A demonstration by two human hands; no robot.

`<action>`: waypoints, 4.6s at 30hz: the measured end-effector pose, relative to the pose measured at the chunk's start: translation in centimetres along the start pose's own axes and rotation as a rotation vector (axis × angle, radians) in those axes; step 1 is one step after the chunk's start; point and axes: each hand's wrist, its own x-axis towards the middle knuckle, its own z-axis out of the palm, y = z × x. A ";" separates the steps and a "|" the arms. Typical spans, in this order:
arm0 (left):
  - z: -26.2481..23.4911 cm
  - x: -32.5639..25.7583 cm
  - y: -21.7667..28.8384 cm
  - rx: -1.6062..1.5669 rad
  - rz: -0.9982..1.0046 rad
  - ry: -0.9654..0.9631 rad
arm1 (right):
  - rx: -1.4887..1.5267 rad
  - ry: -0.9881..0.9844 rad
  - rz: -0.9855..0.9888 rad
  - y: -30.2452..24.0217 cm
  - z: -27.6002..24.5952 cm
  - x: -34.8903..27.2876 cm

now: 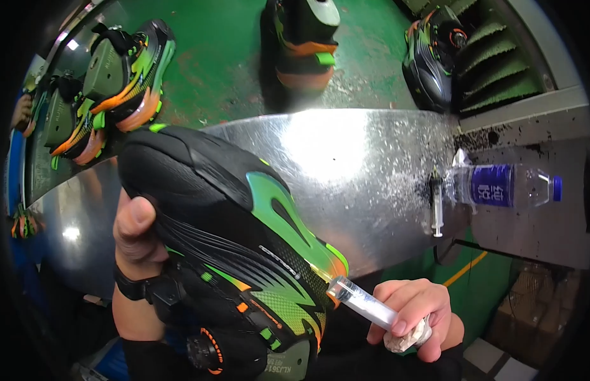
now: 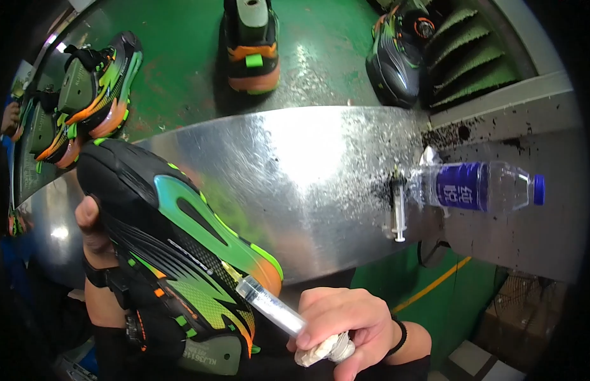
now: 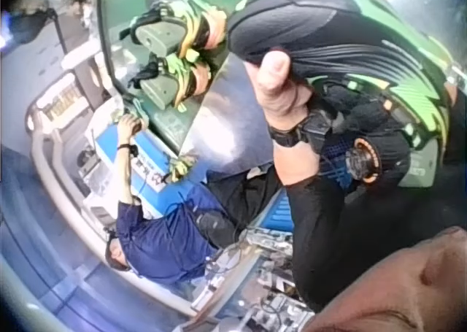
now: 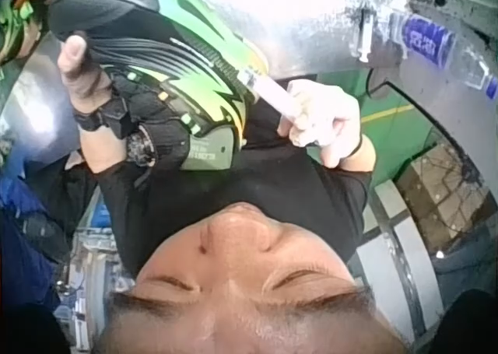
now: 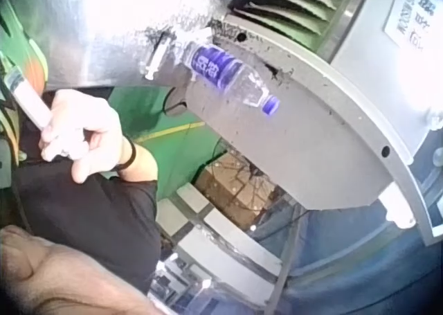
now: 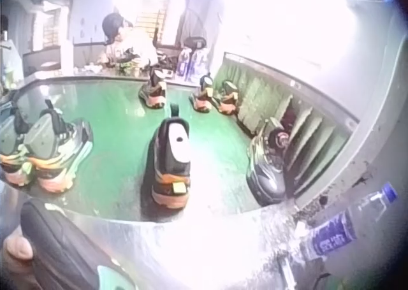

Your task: Using a syringe to apply a specific liquid or adhesive to the sole or seams of shoes during manufacturing.

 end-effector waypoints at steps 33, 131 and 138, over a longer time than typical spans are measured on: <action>0.5 -6.3 0.1 -0.078 0.297 -0.216 | -0.338 -0.034 0.276 -6.6 3.4 -3.5; -2.3 -24.3 0.4 0.000 -0.497 0.495 | -0.111 0.149 -0.217 5.0 0.8 -4.6; 0.0 -22.4 1.0 -0.058 -0.587 0.458 | -0.150 0.152 -0.214 4.3 0.2 -4.1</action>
